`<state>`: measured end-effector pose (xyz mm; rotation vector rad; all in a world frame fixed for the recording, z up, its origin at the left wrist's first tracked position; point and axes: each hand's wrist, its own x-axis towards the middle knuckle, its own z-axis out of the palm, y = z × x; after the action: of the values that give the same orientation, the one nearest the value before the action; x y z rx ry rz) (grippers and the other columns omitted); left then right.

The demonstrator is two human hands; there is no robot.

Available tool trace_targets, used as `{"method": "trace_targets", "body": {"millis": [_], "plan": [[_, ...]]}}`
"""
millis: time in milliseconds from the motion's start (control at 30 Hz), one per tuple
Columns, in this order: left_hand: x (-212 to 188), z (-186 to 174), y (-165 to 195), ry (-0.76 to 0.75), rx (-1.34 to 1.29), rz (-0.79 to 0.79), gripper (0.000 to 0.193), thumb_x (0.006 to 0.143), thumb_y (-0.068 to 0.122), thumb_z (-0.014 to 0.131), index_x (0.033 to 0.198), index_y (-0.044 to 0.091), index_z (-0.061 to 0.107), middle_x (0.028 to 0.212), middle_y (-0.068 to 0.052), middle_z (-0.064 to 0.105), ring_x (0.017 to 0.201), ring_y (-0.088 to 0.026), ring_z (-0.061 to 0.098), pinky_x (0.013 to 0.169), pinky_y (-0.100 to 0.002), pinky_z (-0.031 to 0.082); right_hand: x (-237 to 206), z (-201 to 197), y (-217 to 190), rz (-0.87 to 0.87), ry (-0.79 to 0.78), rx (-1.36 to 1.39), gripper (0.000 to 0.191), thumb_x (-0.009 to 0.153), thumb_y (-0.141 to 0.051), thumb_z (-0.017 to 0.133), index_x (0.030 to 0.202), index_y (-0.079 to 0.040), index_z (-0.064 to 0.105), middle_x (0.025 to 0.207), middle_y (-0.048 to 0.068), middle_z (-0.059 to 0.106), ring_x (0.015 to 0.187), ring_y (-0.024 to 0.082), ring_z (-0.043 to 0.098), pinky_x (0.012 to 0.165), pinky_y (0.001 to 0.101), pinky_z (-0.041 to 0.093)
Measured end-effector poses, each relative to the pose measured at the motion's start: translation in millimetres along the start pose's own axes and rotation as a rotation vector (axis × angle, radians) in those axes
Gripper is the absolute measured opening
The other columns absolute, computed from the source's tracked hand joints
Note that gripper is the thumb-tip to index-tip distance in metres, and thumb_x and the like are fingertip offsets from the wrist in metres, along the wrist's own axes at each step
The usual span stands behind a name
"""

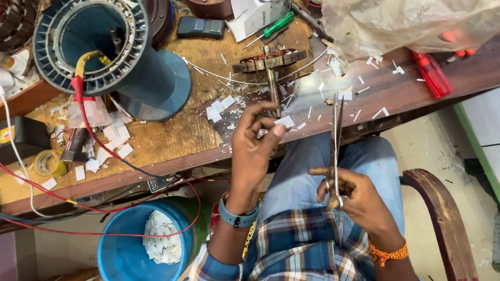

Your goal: The person repeatedly cuts small white plastic pieces using scissors and inserts them into slots on a circular copper-wound rotor assembly. The person handles the rotor and the plastic pieces by hand while seated at a cluttered workbench.

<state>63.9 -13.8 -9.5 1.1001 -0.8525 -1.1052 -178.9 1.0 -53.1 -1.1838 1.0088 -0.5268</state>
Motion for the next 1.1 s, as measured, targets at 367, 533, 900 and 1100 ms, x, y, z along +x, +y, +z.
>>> {"method": "trace_targets", "body": {"millis": [367, 533, 900, 1100], "plan": [[-11.1, 1.3, 11.8, 0.008, 0.303, 0.102, 0.012, 0.092, 0.013, 0.078, 0.1, 0.004, 0.08, 0.087, -0.006, 0.072, 0.077, -0.01, 0.065, 0.067, -0.025, 0.054, -6.9, 14.4, -25.0, 0.092, -0.189, -0.171, 0.061, 0.058, -0.02, 0.094, 0.115, -0.003, 0.078, 0.065, -0.003, 0.067, 0.057, 0.005, 0.052, 0.053, 0.0241, 0.041], [-8.7, 3.7, 14.8, 0.017, 0.261, 0.086, 0.011, 0.093, 0.011, 0.076, 0.099, 0.002, 0.079, 0.087, -0.006, 0.073, 0.072, -0.008, 0.071, 0.063, -0.021, 0.057, -7.9, 16.4, -29.2, 0.06, -0.173, -0.183, 0.05, 0.064, -0.016, 0.091, 0.111, -0.002, 0.079, 0.064, -0.003, 0.065, 0.057, 0.005, 0.054, 0.053, 0.0239, 0.041], [-5.5, -4.8, 7.3, 0.069, -0.023, 0.04, 0.022, 0.101, 0.019, 0.072, 0.111, -0.001, 0.072, 0.097, -0.014, 0.075, 0.092, -0.017, 0.077, 0.061, -0.022, 0.059, -11.6, 5.2, 4.1, -0.196, -0.009, -0.123, 0.014, 0.083, -0.007, 0.08, 0.09, 0.001, 0.071, 0.073, 0.009, 0.076, 0.079, 0.011, 0.075, 0.059, 0.0252, 0.058], [6.2, -5.1, 9.6, -0.235, -0.734, -0.343, 0.027, 0.104, 0.022, 0.059, 0.123, 0.011, 0.044, 0.124, -0.03, 0.067, 0.108, -0.035, 0.075, 0.053, -0.025, 0.057, -2.1, 5.4, -3.4, -0.172, 0.272, 0.079, 0.037, 0.087, 0.0, 0.067, 0.122, 0.004, 0.075, 0.078, 0.012, 0.076, 0.063, 0.01, 0.056, 0.056, 0.0219, 0.04]]}}
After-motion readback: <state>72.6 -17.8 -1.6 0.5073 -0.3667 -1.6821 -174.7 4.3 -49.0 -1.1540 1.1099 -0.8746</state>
